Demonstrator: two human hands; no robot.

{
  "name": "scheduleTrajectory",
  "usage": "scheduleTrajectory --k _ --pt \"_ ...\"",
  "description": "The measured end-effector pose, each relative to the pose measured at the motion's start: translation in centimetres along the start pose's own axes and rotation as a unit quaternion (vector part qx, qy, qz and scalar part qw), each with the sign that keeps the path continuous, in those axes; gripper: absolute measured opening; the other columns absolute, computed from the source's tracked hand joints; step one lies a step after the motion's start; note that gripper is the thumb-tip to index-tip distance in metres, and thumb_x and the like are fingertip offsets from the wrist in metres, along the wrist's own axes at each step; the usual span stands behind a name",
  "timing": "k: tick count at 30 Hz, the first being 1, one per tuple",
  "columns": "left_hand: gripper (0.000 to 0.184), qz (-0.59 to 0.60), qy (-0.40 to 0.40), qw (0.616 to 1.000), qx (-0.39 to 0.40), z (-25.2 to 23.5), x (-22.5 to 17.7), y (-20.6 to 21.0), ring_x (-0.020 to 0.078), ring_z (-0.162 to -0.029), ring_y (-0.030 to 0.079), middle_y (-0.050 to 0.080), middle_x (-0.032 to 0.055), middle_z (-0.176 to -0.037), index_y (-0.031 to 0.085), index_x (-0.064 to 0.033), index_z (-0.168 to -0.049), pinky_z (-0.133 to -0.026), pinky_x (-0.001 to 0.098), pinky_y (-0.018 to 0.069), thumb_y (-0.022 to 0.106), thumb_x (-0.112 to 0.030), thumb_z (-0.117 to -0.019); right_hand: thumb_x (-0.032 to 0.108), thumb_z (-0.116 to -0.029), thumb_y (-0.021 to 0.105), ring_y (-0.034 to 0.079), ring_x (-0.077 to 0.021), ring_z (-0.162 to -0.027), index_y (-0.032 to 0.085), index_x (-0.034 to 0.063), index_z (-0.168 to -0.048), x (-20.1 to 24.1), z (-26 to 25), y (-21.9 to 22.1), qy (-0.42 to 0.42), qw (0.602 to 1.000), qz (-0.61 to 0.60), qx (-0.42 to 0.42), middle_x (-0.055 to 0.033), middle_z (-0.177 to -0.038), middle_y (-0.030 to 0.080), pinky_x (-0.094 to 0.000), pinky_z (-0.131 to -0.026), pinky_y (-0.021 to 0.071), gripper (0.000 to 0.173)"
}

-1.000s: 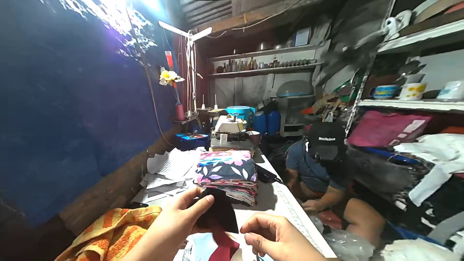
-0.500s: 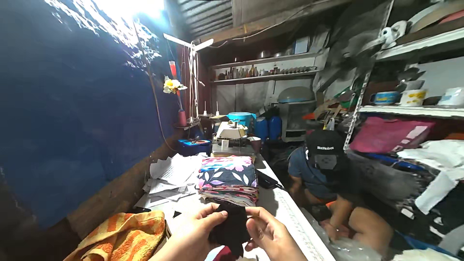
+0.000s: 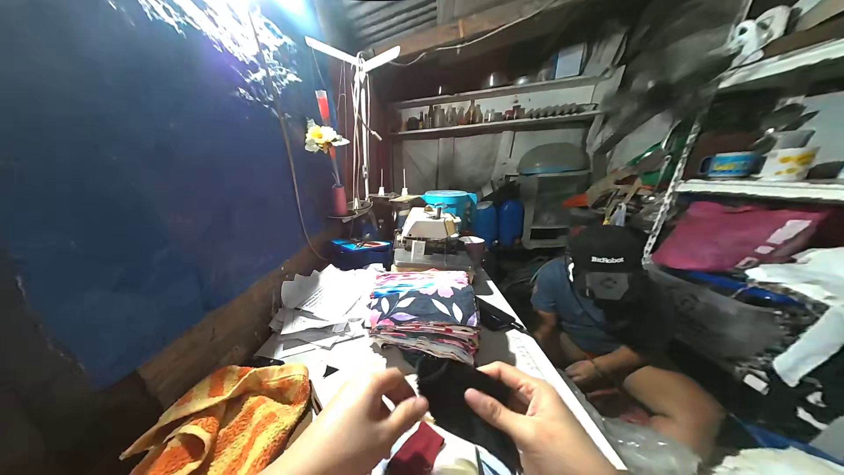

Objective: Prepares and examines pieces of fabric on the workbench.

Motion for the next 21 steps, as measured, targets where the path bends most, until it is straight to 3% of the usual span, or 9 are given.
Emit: scheduleTrajectory --k 4,7,9,12,14,17,21 --pt "0.034 -0.17 -0.004 0.982 0.088 1.7 1.8 1.1 0.0392 -0.09 0.07 0.071 0.0249 -0.096 0.07 0.0081 -0.107 -0.084 0.0579 0.0539 0.066 -0.025 -0.0995 0.0 -0.0951 0.063 0.072 -0.0074 -0.083 0.065 0.0048 -0.105 -0.1 -0.6 -1.9 0.033 0.996 -0.048 -0.06 0.0007 -0.091 0.072 -0.0265 -0.077 0.0617 0.011" --pt "0.024 -0.201 0.022 0.974 0.104 2.6 2.0 1.6 0.0428 -0.093 0.068 0.069 0.0278 -0.098 0.069 0.0106 -0.105 -0.084 0.0588 0.0523 0.064 -0.012 -0.099 -0.004 -0.0971 0.058 0.072 -0.0074 -0.079 0.064 0.0039 -0.104 -0.1 -1.0 -2.6 0.053 0.99 -0.083 -0.1 -0.001 -0.089 0.072 -0.0249 -0.074 0.0616 0.012" --pt "0.021 -0.178 0.039 0.98 0.083 2.6 1.0 0.9 0.0362 -0.085 0.069 0.07 0.0243 -0.094 0.069 0.0093 -0.104 -0.079 0.0522 0.0549 0.063 -0.01 -0.0992 -0.005 -0.0976 0.058 0.072 -0.0076 -0.078 0.065 0.0031 -0.104 -0.3 -1.2 -2.9 0.057 0.987 -0.092 -0.118 -0.0019 -0.088 0.072 -0.024 -0.073 0.0613 0.013" --pt "0.015 -0.114 0.064 0.991 0.01 1.7 -1.5 -1.1 0.0151 -0.066 0.064 0.069 0.0115 -0.087 0.068 0.0027 -0.103 -0.062 0.0318 0.0545 0.066 -0.011 -0.0969 -0.005 -0.0974 0.058 0.072 -0.0087 -0.078 0.066 0.0022 -0.105 -0.4 -1.4 -3.2 0.059 0.985 -0.099 -0.128 -0.0036 -0.089 0.073 -0.0243 -0.072 0.062 0.013" --pt "0.008 -0.026 0.089 0.996 -0.009 0.8 -2.9 -2.0 0.0035 -0.068 0.065 0.068 0.0006 -0.087 0.065 -0.0024 -0.103 -0.064 0.0207 0.0567 0.064 -0.005 -0.0957 -0.004 -0.0974 0.06 0.071 -0.0095 -0.079 0.065 0.0001 -0.105 -0.2 -1.6 -3.2 0.065 0.986 -0.091 -0.128 -0.0055 -0.09 0.072 -0.0247 -0.073 0.0609 0.01" --pt "0.013 0.127 0.148 0.98 0.036 -0.5 -4.0 -1.5 0.0022 -0.08 0.07 0.07 -0.0042 -0.093 0.061 -0.0052 -0.104 -0.075 0.0204 0.0607 0.059 0.004 -0.0954 -0.003 -0.0971 0.06 0.072 -0.0093 -0.08 0.066 0.0017 -0.106 -0.8 -1.6 -3.5 0.06 0.987 -0.094 -0.117 -0.0047 -0.091 0.073 -0.0249 -0.075 0.062 0.012" --pt "0.014 0.16 0.19 0.966 0.071 -1.0 -2.9 -0.1 0.0013 -0.084 0.069 0.067 -0.005 -0.097 0.06 -0.0045 -0.101 -0.076 0.021 0.0608 0.064 0.006 -0.0917 0.003 -0.1004 0.057 0.072 -0.0095 -0.085 0.066 0.0049 -0.109 -1.3 -1.6 -3.5 0.073 0.992 -0.09 -0.048 -0.0021 -0.095 0.073 -0.0271 -0.079 0.0619 0.013"
Point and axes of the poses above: each hand's wrist, its own z-axis away from the middle knuckle, its own y-axis out of the palm, x = y × z, the point moved 2 cm from there along -z, towards the middle knuckle
